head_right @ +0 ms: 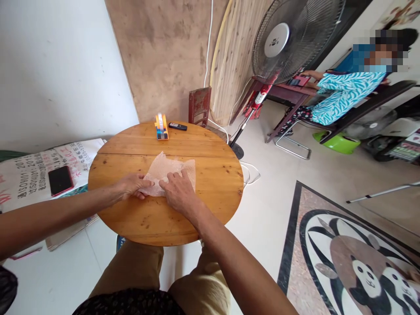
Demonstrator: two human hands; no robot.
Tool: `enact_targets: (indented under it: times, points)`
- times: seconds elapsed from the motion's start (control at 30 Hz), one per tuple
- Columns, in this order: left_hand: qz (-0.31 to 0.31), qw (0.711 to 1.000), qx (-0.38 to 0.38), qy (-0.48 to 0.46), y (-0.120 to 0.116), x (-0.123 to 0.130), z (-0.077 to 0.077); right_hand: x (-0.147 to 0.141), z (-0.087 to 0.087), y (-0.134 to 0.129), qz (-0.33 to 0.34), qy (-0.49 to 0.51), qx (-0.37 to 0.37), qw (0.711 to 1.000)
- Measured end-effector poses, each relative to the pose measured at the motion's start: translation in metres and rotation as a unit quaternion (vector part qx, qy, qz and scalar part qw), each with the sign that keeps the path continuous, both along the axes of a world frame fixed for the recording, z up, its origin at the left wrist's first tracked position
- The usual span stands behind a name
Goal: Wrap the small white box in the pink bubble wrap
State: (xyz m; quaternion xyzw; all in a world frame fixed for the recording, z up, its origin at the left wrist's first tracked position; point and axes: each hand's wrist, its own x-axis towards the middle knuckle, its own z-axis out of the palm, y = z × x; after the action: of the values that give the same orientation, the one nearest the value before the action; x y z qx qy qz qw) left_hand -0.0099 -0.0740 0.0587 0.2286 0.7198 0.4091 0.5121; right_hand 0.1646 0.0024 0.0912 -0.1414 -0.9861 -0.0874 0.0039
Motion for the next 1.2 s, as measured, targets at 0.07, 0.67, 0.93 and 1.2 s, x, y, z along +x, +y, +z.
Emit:
enact_targets:
  times: [0.07, 0.67, 0.93, 1.2]
  points:
    - [0.008, 1.000, -0.001, 0.003, 0.003, 0.002, 0.001, 0.000, -0.001, 0.000, 0.000, 0.002, -0.001, 1.000]
    - [0.000, 0.996, 0.083, 0.025, 0.017, 0.033, 0.016, 0.010, -0.013, -0.009, -0.033, 0.115, -0.040, 0.992]
    - [-0.106, 0.992, 0.064, 0.016, 0.019, 0.026, 0.027, 0.015, -0.016, -0.009, -0.034, 0.145, -0.074, 0.986]
    - [-0.241, 0.894, 0.144, 0.349, 0.014, 0.030, 0.013, 0.019, -0.019, -0.002, -0.042, 0.171, -0.122, 0.977]
